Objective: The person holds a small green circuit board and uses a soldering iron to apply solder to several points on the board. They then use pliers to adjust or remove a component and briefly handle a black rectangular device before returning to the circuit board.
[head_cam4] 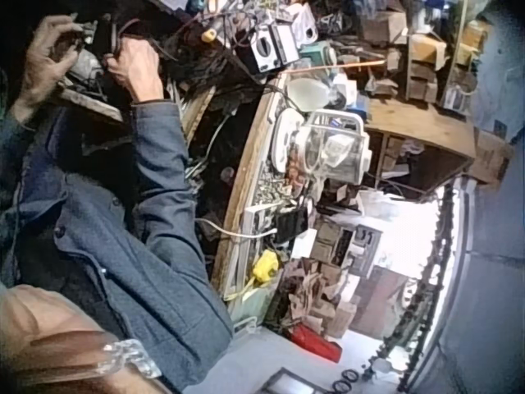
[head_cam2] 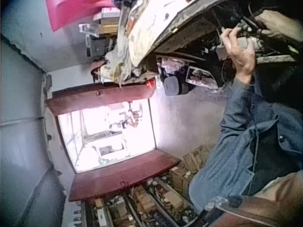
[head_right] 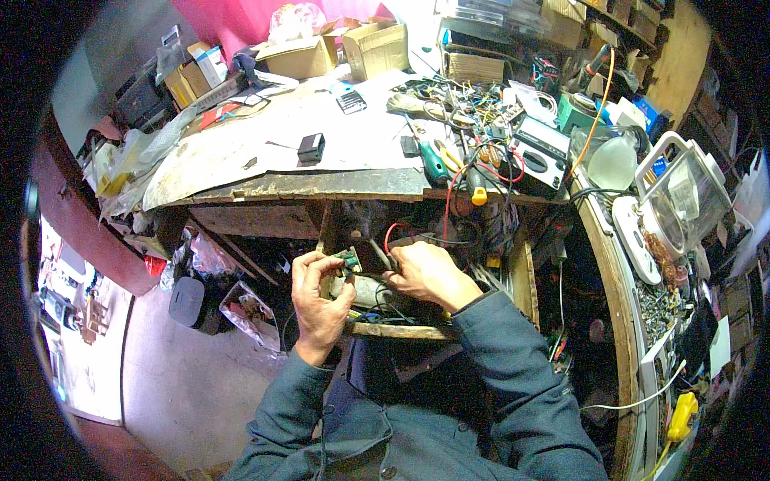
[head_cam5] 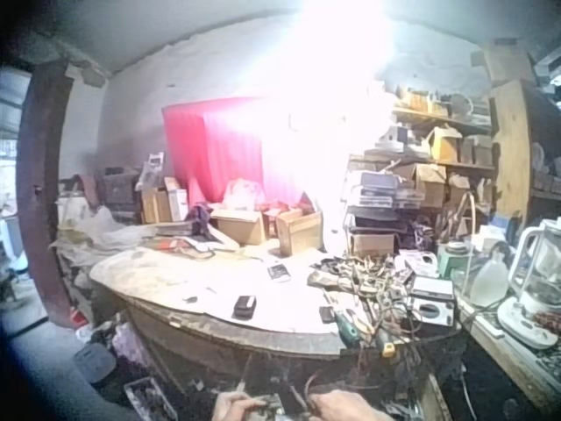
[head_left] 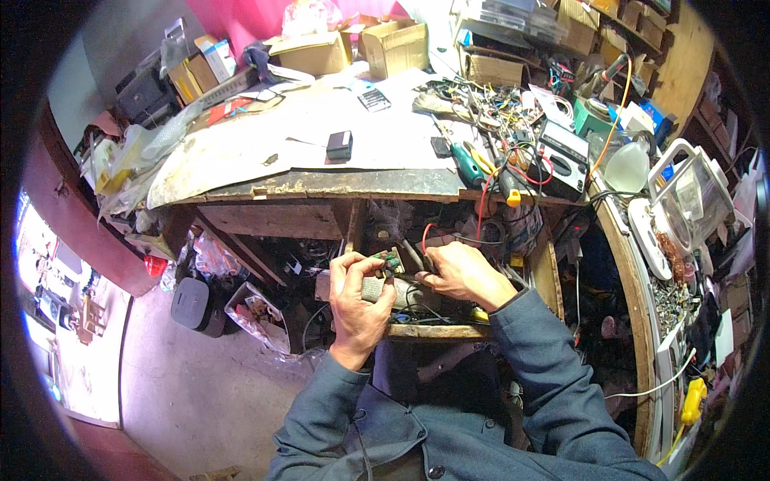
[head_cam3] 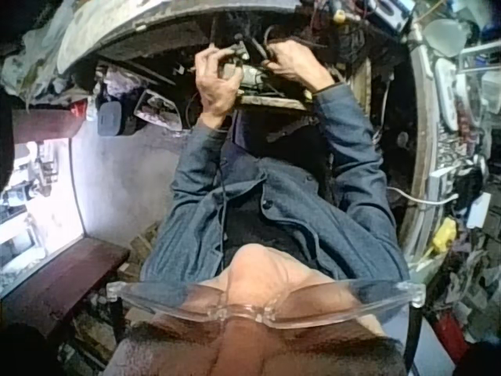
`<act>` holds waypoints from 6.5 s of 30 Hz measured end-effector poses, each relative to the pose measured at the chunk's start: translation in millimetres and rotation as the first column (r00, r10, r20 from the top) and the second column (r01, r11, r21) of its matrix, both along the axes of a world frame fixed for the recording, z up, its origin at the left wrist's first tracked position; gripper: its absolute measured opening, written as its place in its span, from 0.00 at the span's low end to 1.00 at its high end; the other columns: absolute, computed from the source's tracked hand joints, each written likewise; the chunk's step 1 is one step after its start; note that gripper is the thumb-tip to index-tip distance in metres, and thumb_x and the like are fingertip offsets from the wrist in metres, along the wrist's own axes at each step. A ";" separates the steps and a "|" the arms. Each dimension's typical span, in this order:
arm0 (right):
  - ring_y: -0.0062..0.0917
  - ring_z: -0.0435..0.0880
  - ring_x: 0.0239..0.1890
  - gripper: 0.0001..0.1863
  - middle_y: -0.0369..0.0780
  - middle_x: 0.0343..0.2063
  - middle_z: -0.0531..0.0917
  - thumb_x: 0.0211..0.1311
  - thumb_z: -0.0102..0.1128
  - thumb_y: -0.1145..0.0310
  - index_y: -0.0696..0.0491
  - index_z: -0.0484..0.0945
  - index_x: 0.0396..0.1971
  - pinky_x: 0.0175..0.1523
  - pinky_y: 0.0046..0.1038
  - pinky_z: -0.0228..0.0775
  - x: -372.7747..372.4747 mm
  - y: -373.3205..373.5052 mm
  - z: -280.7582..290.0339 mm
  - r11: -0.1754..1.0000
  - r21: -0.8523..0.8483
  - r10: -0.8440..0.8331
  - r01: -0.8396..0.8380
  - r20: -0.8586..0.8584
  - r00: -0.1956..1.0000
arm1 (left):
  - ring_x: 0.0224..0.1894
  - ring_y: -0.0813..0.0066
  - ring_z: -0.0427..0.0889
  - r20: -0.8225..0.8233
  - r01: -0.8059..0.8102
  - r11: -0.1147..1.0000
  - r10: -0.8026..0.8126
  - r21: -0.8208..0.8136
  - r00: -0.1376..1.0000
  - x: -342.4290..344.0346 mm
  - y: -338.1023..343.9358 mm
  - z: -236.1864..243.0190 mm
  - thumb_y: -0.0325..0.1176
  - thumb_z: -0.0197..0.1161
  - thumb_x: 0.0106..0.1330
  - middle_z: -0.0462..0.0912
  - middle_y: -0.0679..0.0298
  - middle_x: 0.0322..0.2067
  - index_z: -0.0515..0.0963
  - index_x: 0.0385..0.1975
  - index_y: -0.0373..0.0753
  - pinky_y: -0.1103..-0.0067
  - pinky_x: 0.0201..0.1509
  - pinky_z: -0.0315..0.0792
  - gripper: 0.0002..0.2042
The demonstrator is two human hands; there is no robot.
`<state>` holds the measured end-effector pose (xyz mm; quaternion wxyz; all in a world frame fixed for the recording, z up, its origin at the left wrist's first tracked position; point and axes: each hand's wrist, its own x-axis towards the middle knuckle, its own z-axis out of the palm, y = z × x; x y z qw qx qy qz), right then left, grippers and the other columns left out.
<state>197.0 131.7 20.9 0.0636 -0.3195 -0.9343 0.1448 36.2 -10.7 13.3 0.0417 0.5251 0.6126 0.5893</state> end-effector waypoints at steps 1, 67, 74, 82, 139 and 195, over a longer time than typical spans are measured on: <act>0.49 0.85 0.33 0.23 0.51 0.27 0.84 0.60 0.66 0.49 0.58 0.79 0.33 0.39 0.44 0.77 0.5 1.5 0.7 1.000 -0.028 -0.011 0.011 -0.013 1.000 | 0.48 0.64 0.79 -0.003 -0.004 1.000 0.004 0.024 1.000 0.6 0.8 -0.3 0.18 0.67 0.51 0.75 0.57 0.47 0.79 0.42 0.35 0.74 0.53 0.76 0.16; 0.16 0.82 0.25 0.12 0.36 0.27 0.84 0.70 0.64 0.66 0.59 0.79 0.45 0.30 0.19 0.74 -7.5 -4.7 16.7 0.457 -0.808 -0.308 -0.372 -0.536 0.786 | 0.53 0.71 0.82 0.445 0.249 0.968 -0.237 0.033 0.864 -13.0 1.3 -12.0 0.16 0.71 0.56 0.81 0.54 0.54 0.65 0.66 0.34 0.75 0.60 0.75 0.36; 0.16 0.82 0.26 0.12 0.36 0.28 0.84 0.70 0.63 0.67 0.59 0.79 0.45 0.30 0.19 0.74 -7.5 -4.1 15.9 0.454 -0.805 -0.319 -0.381 -0.546 0.775 | 0.55 0.69 0.81 0.455 0.256 0.966 -0.246 0.041 0.856 -14.1 1.7 -13.4 0.15 0.70 0.56 0.80 0.54 0.56 0.65 0.67 0.35 0.74 0.61 0.75 0.36; 0.14 0.80 0.25 0.12 0.35 0.28 0.84 0.69 0.65 0.67 0.59 0.79 0.44 0.29 0.18 0.72 -7.6 -5.3 18.0 0.441 -0.810 -0.321 -0.387 -0.545 0.775 | 0.54 0.69 0.81 0.434 0.255 0.966 -0.250 0.047 0.865 -13.7 1.3 -13.5 0.14 0.69 0.57 0.80 0.54 0.56 0.65 0.67 0.35 0.74 0.61 0.75 0.36; 0.34 0.87 0.33 0.13 0.47 0.30 0.87 0.64 0.63 0.64 0.59 0.83 0.37 0.40 0.33 0.78 -10.4 -1.0 1.7 0.915 -0.378 -0.065 -0.140 -0.481 0.875 | 0.48 0.54 0.79 -0.493 -0.053 0.999 0.040 -0.011 0.869 -46.5 68.8 83.4 0.29 0.67 0.62 0.83 0.51 0.42 0.81 0.47 0.34 0.66 0.53 0.73 0.14; 0.09 0.76 0.25 0.15 0.28 0.26 0.81 0.76 0.55 0.58 0.54 0.82 0.42 0.28 0.14 0.68 -3.2 4.6 10.9 0.246 -0.826 -0.502 -0.508 -0.557 0.662 | 0.52 0.55 0.82 0.947 0.659 0.690 -0.300 0.301 -0.119 -15.0 29.9 37.2 0.48 0.46 0.80 0.81 0.47 0.50 0.74 0.55 0.29 0.63 0.63 0.76 0.24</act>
